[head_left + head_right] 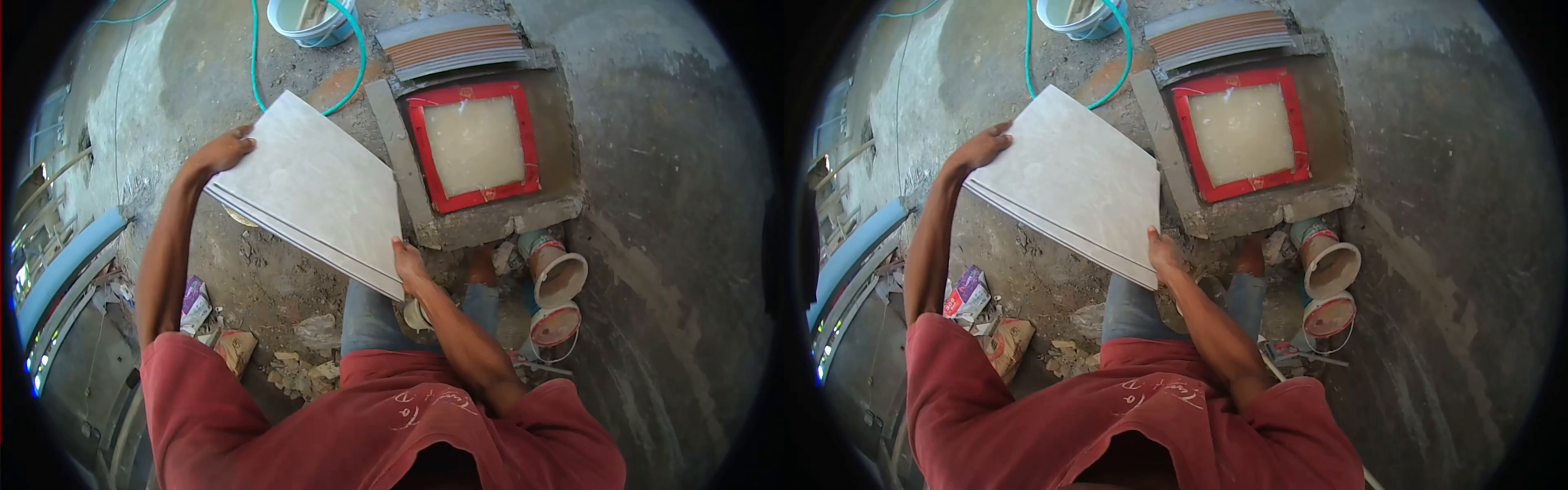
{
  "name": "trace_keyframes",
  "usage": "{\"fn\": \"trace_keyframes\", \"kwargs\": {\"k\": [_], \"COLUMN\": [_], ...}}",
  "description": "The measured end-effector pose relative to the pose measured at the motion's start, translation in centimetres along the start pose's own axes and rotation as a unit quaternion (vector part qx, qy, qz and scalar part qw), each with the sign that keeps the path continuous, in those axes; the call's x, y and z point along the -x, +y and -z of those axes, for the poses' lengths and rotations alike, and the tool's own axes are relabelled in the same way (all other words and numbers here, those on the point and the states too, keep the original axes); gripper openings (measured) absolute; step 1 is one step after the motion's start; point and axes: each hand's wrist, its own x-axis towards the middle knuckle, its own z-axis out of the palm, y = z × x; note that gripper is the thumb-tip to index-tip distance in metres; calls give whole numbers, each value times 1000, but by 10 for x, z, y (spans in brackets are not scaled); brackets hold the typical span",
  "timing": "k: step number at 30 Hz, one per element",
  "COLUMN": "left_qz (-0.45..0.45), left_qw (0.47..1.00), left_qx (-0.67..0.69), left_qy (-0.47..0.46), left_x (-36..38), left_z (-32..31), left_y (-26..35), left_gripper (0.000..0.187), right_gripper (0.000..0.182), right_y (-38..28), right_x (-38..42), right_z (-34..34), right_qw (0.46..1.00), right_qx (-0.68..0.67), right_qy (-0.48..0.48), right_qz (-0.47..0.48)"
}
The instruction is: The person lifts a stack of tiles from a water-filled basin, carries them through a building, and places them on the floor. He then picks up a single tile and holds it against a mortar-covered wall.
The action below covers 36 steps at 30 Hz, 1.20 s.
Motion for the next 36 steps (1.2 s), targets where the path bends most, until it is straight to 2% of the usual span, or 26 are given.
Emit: {"fn": "trace_keyframes", "kwargs": {"k": [3,4,7,8,10,12,15,17,18,20,21,23,25,28,32,34,36], "left_qz": [-29,-7,2,-30,-51,-59,-49,-66,-66,-233,-233,-158,-151,-70,-87,-41,-32], "left_qw": [998,999,997,988,971,964,944,916,917,908,909,903,885,931,915,933,927], "left_qx": [-50,-53,-67,-140,-222,-247,-295,-355,-354,-328,-327,-361,-395,-303,-332,-292,-313], "left_qy": [18,-8,-33,-51,-77,-78,-139,-175,-171,-113,-112,-170,-195,-193,-215,-208,-206], "left_x": [-23,-27,-67,-91,-126,-168,-214,-237,-255,-292,-302,-318,-334,-345,-364,-352,-351], "left_z": [9,10,11,9,-7,-21,-51,-67,-78,-98,-102,-117,-127,-135,-146,-149,-154], "left_y": [-11,-5,-3,-4,-17,-18,-9,2,-4,-16,-10,1,5,12,12,27,36], "left_gripper": [51,51,51,50,50,52,55,54,54,30,30,27,23,17,17,17,22], "right_gripper": [48,51,52,52,53,53,55,56,56,57,57,59,60,60,59,59,60], "right_y": [11,-20,-9,-13,-8,0,7,17,18,17,23,52,46,20,22,28,36], "right_x": [-24,2,-27,-41,-45,-64,-79,-92,-94,-96,-108,-132,-126,-122,-135,-140,-147], "right_z": [-27,-28,-46,-47,-49,-46,-40,-35,-32,-26,-24,-21,-15,-5,3,6,10], "right_qw": [999,996,991,991,974,975,971,973,974,975,975,965,967,972,966,967,967], "right_qx": [-32,-75,-115,-119,-186,-181,-183,-152,-150,-146,-145,-151,-150,-123,-82,-105,-126], "right_qy": [-3,-44,-44,-39,-60,-54,-47,-9,-9,-6,-6,6,-5,-15,1,-10,-21], "right_qz": [-8,-31,-53,-46,-117,-118,-149,-175,-172,-170,-169,-216,-205,-199,-247,-232,-219]}}
